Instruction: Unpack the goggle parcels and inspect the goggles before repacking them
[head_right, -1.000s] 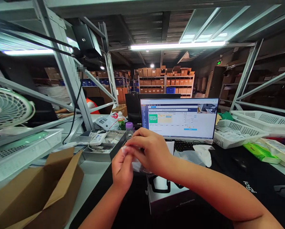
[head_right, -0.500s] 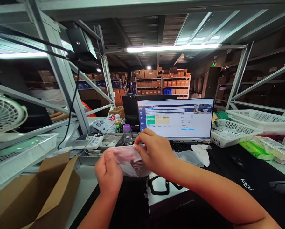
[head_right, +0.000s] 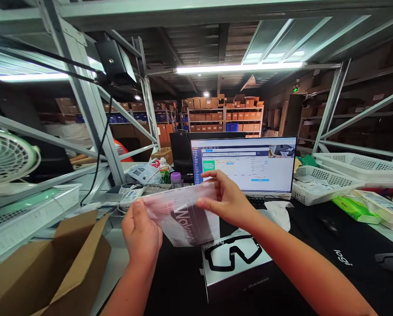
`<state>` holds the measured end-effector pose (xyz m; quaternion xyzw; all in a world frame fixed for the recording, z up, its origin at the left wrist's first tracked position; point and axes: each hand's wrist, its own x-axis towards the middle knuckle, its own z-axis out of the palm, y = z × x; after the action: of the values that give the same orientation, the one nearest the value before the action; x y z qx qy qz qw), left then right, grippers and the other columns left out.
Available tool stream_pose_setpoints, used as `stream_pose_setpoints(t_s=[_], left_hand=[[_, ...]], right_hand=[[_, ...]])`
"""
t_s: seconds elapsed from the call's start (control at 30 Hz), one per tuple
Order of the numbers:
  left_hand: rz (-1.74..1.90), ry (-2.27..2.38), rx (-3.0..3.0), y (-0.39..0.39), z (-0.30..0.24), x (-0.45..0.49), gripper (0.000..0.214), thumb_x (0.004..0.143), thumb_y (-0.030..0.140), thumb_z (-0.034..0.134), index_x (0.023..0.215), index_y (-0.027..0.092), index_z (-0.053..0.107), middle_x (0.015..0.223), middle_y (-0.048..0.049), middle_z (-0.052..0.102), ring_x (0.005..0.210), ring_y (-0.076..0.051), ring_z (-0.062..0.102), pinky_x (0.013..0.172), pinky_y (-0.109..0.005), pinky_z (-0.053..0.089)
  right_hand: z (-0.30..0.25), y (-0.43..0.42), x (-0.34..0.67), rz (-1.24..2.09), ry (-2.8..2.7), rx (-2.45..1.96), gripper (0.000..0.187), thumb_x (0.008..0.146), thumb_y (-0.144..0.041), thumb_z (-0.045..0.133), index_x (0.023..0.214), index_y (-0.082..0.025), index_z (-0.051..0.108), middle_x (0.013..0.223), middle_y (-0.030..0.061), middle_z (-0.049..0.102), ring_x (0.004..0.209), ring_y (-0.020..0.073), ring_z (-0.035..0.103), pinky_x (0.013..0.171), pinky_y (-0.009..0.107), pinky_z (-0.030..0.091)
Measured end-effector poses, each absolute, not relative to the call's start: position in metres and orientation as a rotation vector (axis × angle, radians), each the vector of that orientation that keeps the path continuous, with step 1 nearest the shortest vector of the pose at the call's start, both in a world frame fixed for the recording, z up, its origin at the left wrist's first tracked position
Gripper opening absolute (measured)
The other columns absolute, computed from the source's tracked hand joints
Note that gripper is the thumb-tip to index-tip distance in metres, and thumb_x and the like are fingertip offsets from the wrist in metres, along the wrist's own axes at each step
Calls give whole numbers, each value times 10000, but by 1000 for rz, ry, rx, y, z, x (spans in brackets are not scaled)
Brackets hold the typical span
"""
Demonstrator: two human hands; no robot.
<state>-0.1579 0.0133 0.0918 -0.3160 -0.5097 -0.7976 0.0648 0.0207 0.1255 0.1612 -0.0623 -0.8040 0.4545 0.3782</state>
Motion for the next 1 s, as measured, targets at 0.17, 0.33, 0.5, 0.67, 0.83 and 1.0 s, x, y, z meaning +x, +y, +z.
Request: stream_pose_setpoints(t_s=[0.17, 0.33, 0.5, 0.67, 0.83, 1.0], left_hand=[[-2452, -1483, -998, 8, 108, -164, 481, 923, 646, 470, 786, 207, 612, 701, 3, 624, 651, -143, 585, 609, -237, 482], [-2445, -1720, -1512, 1, 124, -171, 621, 570, 481, 893, 1063, 177, 670, 998, -72, 751, 901, -242, 709, 820, -327, 563], [-2389, -1924, -1368, -2, 118, -172, 562, 570, 373, 900, 1045, 141, 710, 1068, -108, 761, 1010, -287, 712, 910, -375, 565], [-2171, -2186, -1453, -8, 107, -202, 594, 679, 545, 797, 1094, 133, 696, 1094, -130, 754, 1004, -293, 719, 863, -374, 582], [-1754, -2478, -1372, -5, 74, -252, 636, 638, 462, 799, 1123, 80, 647, 1039, -184, 744, 975, -366, 711, 863, -464, 562], [-1177, -2607, -1239, 4, 14, -256, 892, 767, 292, 685, 1477, -58, 276, 1447, -382, 425, 1395, -473, 392, 1113, -643, 308]], right_hand=[[156, 131, 9, 1231, -2240, -254, 237, 775, -384, 773, 827, -161, 711, 702, -8, 652, 673, 155, 606, 622, 278, 466], [171, 123, -6, 1202, -1981, -152, 227, 806, -407, 736, 867, -189, 742, 855, 21, 747, 853, 214, 680, 799, 343, 523], [171, 114, -30, 1223, -1895, -120, 277, 787, -440, 730, 941, -209, 734, 980, 41, 767, 972, 247, 696, 868, 380, 550], [147, 138, -50, 1175, -1980, -309, 299, 881, -456, 602, 893, -167, 679, 872, 45, 737, 786, 183, 694, 688, 301, 560], [110, 172, -26, 1096, -2129, -512, 220, 846, -311, 635, 1013, -171, 663, 828, 34, 736, 750, 170, 706, 684, 302, 553], [76, 187, 27, 912, -2181, -662, 140, 820, -293, 640, 894, -192, 703, 792, 24, 722, 736, 187, 664, 729, 358, 536]])
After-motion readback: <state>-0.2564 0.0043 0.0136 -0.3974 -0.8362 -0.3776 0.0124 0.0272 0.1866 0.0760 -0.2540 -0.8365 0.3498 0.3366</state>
